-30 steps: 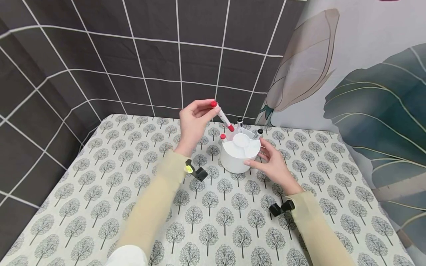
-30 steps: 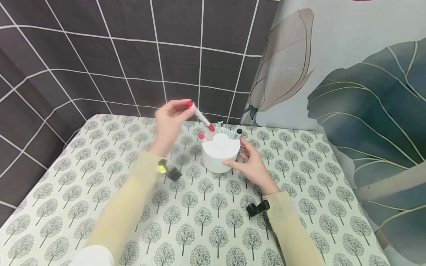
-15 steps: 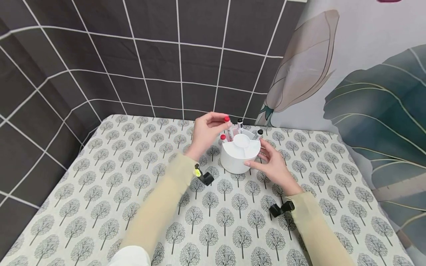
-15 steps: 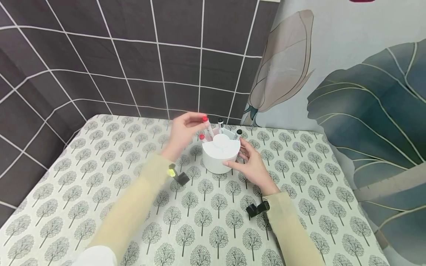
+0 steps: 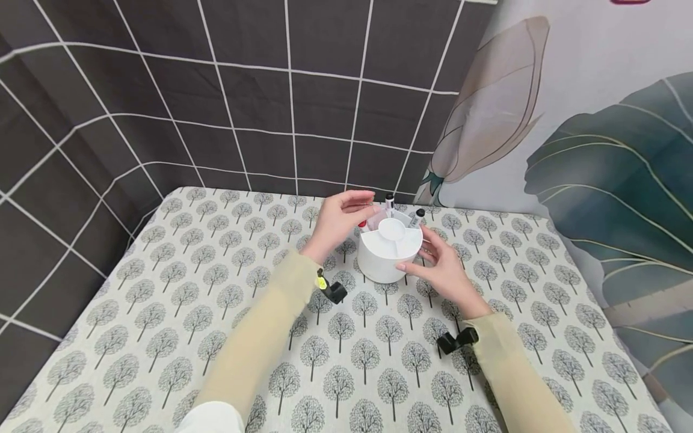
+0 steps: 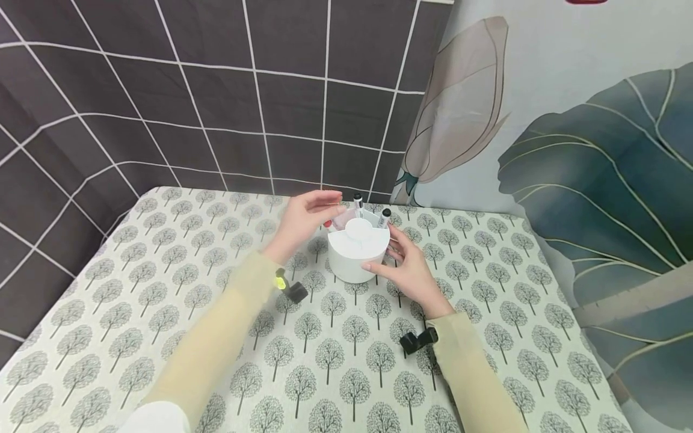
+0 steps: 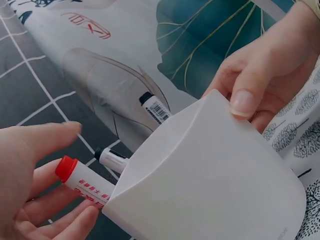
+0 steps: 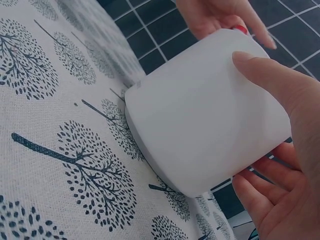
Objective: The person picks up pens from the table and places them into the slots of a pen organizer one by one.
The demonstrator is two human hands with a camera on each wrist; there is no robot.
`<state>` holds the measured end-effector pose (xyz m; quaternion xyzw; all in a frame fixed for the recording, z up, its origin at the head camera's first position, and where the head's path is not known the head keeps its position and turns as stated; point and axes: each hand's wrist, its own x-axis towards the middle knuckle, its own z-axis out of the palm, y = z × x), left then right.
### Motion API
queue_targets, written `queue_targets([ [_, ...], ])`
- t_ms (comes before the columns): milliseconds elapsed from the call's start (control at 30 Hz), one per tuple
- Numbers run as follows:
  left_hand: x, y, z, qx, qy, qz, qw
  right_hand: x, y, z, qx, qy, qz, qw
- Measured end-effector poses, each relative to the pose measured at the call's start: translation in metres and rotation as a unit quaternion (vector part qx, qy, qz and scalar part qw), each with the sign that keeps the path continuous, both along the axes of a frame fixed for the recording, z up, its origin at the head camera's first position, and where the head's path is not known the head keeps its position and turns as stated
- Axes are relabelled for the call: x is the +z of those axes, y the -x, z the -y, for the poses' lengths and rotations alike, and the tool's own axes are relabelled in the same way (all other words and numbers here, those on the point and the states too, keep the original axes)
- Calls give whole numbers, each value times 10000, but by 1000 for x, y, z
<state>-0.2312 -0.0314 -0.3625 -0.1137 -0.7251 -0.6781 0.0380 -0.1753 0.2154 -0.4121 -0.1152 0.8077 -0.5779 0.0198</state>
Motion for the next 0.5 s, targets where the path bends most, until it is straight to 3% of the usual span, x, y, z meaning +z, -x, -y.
queue_targets([
  [300,0,-1,15,113,-500,-258,9984,0,1,1,38,-17,-81,10000],
  [500,2,-4,42,363,-250,-541,9976,3,-3,-5,65,-252,-194,9995],
])
